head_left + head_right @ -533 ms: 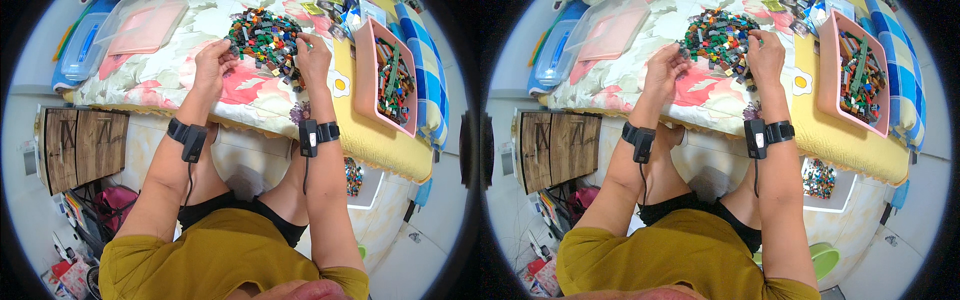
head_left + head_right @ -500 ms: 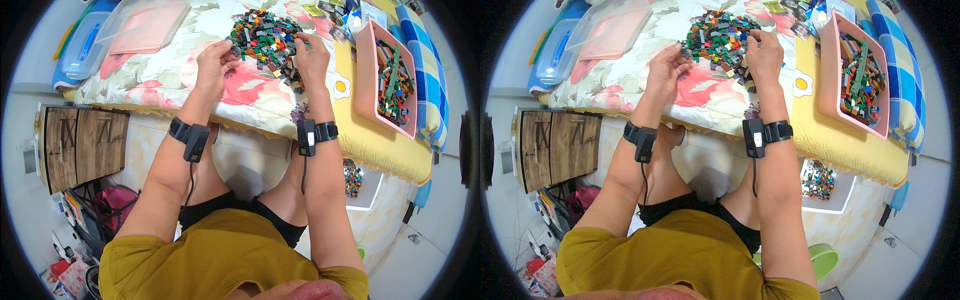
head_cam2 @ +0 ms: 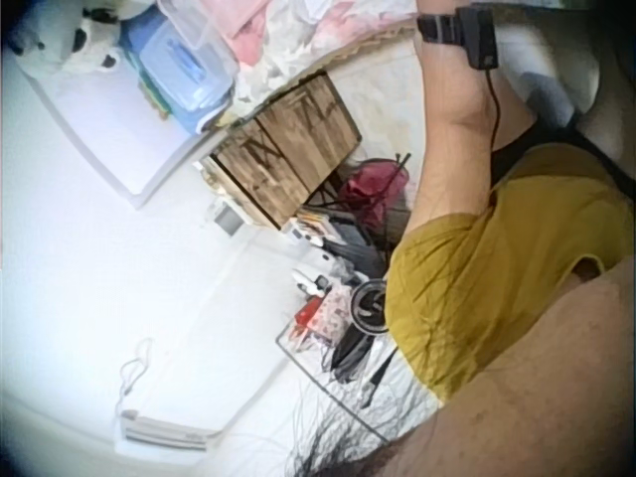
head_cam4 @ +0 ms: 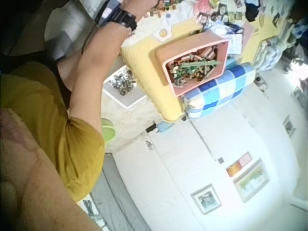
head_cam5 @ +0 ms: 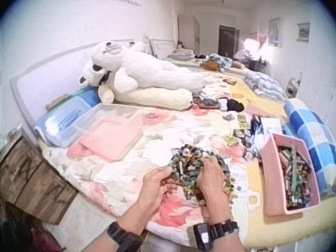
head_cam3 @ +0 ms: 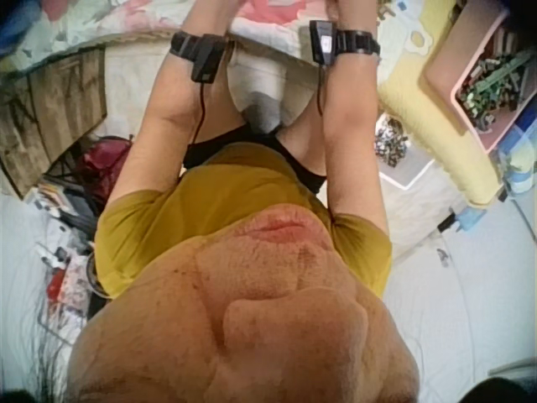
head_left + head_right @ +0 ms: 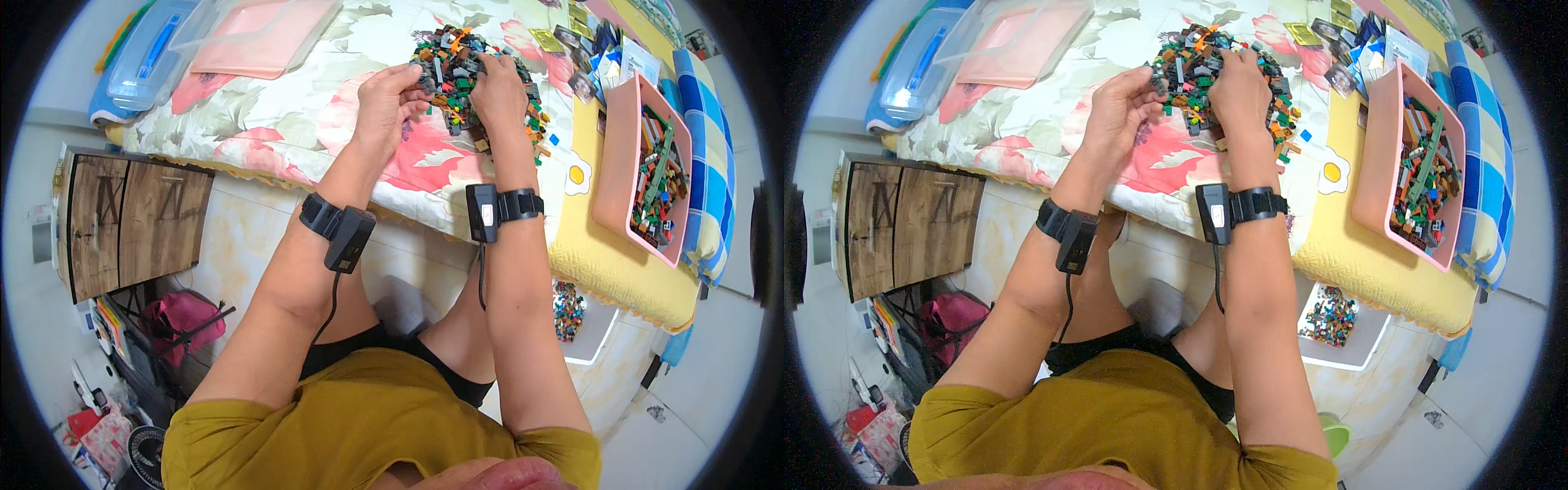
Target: The person sits on the floor under a bed and assembles small plastic bricks by hand. They pick individual bricks from a pile on the bed, connect them into small structures, and place the assembled pieces into a pink container.
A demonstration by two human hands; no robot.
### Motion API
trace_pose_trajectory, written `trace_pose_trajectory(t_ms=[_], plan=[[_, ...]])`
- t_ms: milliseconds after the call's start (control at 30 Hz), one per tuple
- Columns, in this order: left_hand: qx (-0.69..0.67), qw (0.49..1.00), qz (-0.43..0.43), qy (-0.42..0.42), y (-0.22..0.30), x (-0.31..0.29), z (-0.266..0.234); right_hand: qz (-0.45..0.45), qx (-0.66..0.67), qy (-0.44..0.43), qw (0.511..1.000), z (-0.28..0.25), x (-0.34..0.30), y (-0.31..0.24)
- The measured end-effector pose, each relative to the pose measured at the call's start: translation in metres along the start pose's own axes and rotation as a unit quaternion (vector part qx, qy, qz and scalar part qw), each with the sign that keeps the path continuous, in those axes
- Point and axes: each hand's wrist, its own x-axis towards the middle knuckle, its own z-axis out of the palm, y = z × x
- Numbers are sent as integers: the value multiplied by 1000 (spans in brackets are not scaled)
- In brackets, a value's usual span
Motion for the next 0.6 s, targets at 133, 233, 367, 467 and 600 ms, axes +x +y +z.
trace_pose_trajectory(t_ms=[133, 233, 367, 467, 600], plan=[[-42, 999, 6, -19, -1, 10, 6, 45, -9, -13, 999, -16, 0, 6], [-65, 997, 0, -34, -3, 13, 8, 59, 34, 26, 997, -28, 0, 9], [-64, 997, 8, -49, -5, 12, 8, 96, 275, 52, 955, -39, -3, 2], [-37, 998, 26, -41, -4, 11, 5, 126, 345, -84, 926, -45, -11, -5], [-20, 998, 22, -59, 1, 12, -2, 90, 381, -163, 906, -46, -24, -9]])
